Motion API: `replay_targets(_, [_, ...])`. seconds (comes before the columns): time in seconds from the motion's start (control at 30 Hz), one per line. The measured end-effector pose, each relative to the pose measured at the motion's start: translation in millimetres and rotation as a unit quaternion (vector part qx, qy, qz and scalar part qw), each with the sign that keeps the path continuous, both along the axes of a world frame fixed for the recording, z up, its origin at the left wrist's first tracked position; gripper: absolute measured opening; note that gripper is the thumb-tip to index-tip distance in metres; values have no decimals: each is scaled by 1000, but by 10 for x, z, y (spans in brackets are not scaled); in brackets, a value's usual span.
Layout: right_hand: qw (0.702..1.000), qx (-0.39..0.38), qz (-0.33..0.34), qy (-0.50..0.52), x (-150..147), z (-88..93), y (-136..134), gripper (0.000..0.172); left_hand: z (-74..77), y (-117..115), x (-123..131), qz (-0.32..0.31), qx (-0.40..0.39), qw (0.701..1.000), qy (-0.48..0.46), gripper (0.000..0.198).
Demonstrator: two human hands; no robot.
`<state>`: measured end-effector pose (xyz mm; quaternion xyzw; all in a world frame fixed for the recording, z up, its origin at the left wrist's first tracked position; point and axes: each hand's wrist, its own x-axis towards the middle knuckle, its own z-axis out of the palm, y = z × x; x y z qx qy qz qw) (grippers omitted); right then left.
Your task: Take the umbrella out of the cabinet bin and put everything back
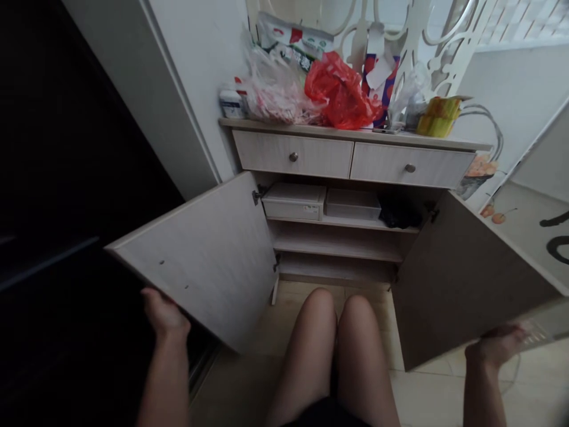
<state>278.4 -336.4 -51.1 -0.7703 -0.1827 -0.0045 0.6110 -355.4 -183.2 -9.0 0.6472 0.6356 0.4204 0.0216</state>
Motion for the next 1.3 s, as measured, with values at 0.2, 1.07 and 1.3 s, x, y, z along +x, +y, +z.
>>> replay_targets(0.2, [996, 82, 3, -26, -335, -197, 79, 66, -271, -136, 420, 142, 130, 921, -338, 74])
replay_targets(1.07, [922, -58, 315, -217, -1671, 378, 2253, 29, -44, 1172, 2938, -147, 39, 982, -114, 7])
replay_targets(1.3, [914, -125, 300, -245, -1731, 448, 2748, 29, 107, 1525, 3167, -138, -13, 989, -41, 11])
